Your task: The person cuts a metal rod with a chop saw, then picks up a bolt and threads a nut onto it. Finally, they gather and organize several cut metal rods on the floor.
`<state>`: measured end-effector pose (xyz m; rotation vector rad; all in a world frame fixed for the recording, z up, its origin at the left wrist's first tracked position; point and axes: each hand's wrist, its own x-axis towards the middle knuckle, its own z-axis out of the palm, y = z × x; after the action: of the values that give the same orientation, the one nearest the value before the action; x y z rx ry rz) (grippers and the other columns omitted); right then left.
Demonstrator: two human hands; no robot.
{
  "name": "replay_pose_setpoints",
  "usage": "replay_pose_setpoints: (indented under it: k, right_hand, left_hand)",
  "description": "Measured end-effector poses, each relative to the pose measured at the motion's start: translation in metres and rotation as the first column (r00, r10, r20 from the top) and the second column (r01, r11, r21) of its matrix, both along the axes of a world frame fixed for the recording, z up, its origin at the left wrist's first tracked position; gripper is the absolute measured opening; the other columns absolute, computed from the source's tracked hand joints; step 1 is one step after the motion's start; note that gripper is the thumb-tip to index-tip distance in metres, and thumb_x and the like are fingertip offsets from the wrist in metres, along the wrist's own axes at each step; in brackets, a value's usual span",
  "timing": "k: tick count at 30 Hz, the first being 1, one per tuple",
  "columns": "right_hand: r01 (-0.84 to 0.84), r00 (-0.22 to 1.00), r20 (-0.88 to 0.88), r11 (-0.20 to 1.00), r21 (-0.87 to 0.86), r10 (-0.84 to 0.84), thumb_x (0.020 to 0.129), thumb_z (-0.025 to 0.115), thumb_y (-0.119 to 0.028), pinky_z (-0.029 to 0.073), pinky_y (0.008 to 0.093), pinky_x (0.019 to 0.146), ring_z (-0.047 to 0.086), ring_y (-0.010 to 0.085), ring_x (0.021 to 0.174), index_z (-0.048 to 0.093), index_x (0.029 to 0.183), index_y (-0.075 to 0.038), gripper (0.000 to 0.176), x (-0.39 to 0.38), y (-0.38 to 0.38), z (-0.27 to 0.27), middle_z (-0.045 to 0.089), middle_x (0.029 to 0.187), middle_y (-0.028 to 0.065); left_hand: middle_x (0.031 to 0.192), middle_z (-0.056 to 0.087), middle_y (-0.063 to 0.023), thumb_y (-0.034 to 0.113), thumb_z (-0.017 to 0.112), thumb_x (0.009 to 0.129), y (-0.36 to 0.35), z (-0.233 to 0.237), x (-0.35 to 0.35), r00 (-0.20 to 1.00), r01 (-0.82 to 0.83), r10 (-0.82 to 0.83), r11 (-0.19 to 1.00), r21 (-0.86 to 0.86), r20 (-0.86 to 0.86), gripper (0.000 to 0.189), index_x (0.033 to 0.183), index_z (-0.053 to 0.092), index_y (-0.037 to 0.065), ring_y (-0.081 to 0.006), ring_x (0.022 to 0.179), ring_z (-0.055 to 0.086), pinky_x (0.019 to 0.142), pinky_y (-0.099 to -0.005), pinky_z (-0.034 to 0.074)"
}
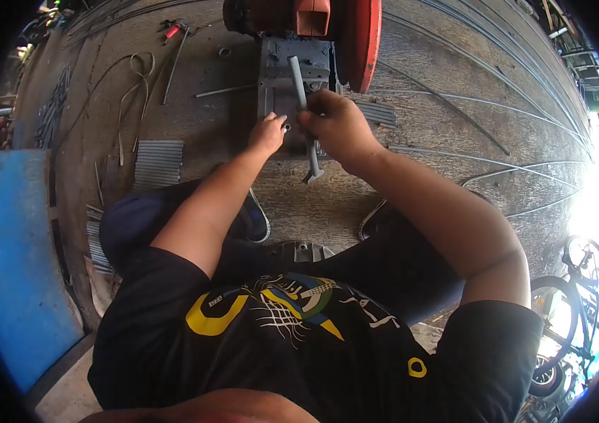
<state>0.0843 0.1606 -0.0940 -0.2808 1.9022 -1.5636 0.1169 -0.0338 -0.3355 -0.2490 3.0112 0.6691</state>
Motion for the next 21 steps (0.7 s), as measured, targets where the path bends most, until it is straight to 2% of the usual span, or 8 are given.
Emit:
replay_pose_setpoints:
  k: [3, 7, 10, 13, 15, 17, 19, 21]
  right_hand:
    - [0.010, 0.999, 0.049, 1.000, 0.009, -0.011, 0.090, 0.057, -0.007, 0.046, 0.0266, 0.077, 0.059, 0.0120, 0.086, 0.056, 0.104, 0.001, 0.016, -0.002, 0.007, -0.001, 0.061, 0.093, 0.0051]
    - [0.025, 0.993, 0.113, 0.998, -0.059, -0.019, 0.091, 0.056, -0.009, 0.048, 0.0300, 0.082, 0.060, 0.0146, 0.090, 0.054, 0.105, 0.001, 0.017, 0.001, 0.014, 0.011, 0.060, 0.097, 0.0079]
    - [0.016, 0.999, 0.053, 0.987, -0.161, -0.008, 0.093, 0.054, -0.011, 0.049, 0.0325, 0.083, 0.060, 0.0176, 0.091, 0.052, 0.104, 0.001, 0.016, 0.002, 0.016, 0.020, 0.060, 0.098, 0.0101]
    - [0.108, 0.988, 0.138, 0.957, -0.270, -0.073, 0.095, 0.051, -0.012, 0.050, 0.0339, 0.083, 0.061, 0.0204, 0.091, 0.051, 0.103, 0.001, 0.016, 0.004, 0.020, 0.051, 0.059, 0.098, 0.0112]
    - [0.134, 0.988, 0.117, 0.945, -0.297, -0.103, 0.095, 0.050, -0.013, 0.050, 0.0346, 0.084, 0.061, 0.0217, 0.091, 0.051, 0.103, 0.001, 0.016, 0.003, 0.025, 0.059, 0.060, 0.098, 0.0115]
    - [0.134, 0.991, 0.054, 0.931, -0.338, -0.123, 0.096, 0.050, -0.014, 0.050, 0.0354, 0.084, 0.061, 0.0216, 0.091, 0.051, 0.103, 0.001, 0.017, -0.001, 0.032, 0.066, 0.060, 0.098, 0.0112]
    - [0.170, 0.985, 0.054, 0.912, -0.373, -0.161, 0.096, 0.050, -0.014, 0.050, 0.0356, 0.084, 0.061, 0.0211, 0.090, 0.051, 0.104, 0.001, 0.017, 0.000, 0.035, 0.068, 0.059, 0.098, 0.0108]
    - [0.171, 0.985, 0.055, 0.894, -0.414, -0.164, 0.096, 0.049, -0.014, 0.050, 0.0366, 0.084, 0.061, 0.0218, 0.090, 0.051, 0.106, 0.000, 0.018, 0.001, 0.041, 0.071, 0.059, 0.099, 0.0110]
  left_hand:
    - [0.102, 0.058, -0.0078, 0.019, 0.061, 0.084, -0.002, 0.000, 0.007, 0.997, 0.067, -0.068, 0.997, 0.039, 0.027, 0.023, 0.106, 0.063, 0.015, -0.0322, 0.095, 0.059, 0.079, -0.0434, 0.051]
    - [0.097, 0.058, -0.0086, 0.022, 0.061, 0.084, -0.005, 0.003, 0.005, 0.994, 0.087, -0.084, 0.995, -0.051, 0.074, 0.015, 0.093, 0.059, 0.011, -0.0327, 0.094, 0.059, 0.076, -0.0456, 0.051]
    - [0.101, 0.058, -0.0093, 0.022, 0.060, 0.083, -0.002, 0.004, 0.001, 0.994, 0.099, -0.096, 0.993, -0.071, 0.045, 0.015, 0.094, 0.059, 0.011, -0.0339, 0.094, 0.059, 0.075, -0.0473, 0.051]
    - [0.104, 0.057, -0.0108, 0.020, 0.058, 0.081, 0.003, 0.004, 0.004, 0.995, 0.050, -0.042, 0.994, -0.094, 0.091, 0.017, 0.095, 0.058, 0.011, -0.0351, 0.094, 0.059, 0.075, -0.0480, 0.051]
    - [0.106, 0.056, -0.0117, 0.019, 0.057, 0.080, 0.009, 0.009, 0.012, 0.993, -0.094, 0.103, 0.986, -0.138, 0.058, 0.021, 0.100, 0.057, 0.011, -0.0354, 0.095, 0.059, 0.078, -0.0466, 0.051]
    - [0.109, 0.054, -0.0113, 0.019, 0.057, 0.081, 0.012, 0.012, 0.019, 0.998, -0.058, 0.056, 0.986, -0.153, -0.022, 0.026, 0.106, 0.057, 0.013, -0.0353, 0.097, 0.059, 0.081, -0.0451, 0.051]
    - [0.111, 0.053, -0.0105, 0.018, 0.058, 0.081, 0.017, 0.009, 0.020, 0.986, 0.124, -0.138, 0.983, -0.137, -0.098, 0.028, 0.109, 0.057, 0.014, -0.0343, 0.098, 0.058, 0.081, -0.0444, 0.051]
    - [0.109, 0.054, -0.0110, 0.018, 0.056, 0.083, 0.025, 0.005, 0.020, 0.982, 0.162, -0.174, 0.977, -0.140, -0.075, 0.023, 0.105, 0.059, 0.013, -0.0336, 0.098, 0.059, 0.081, -0.0442, 0.051]
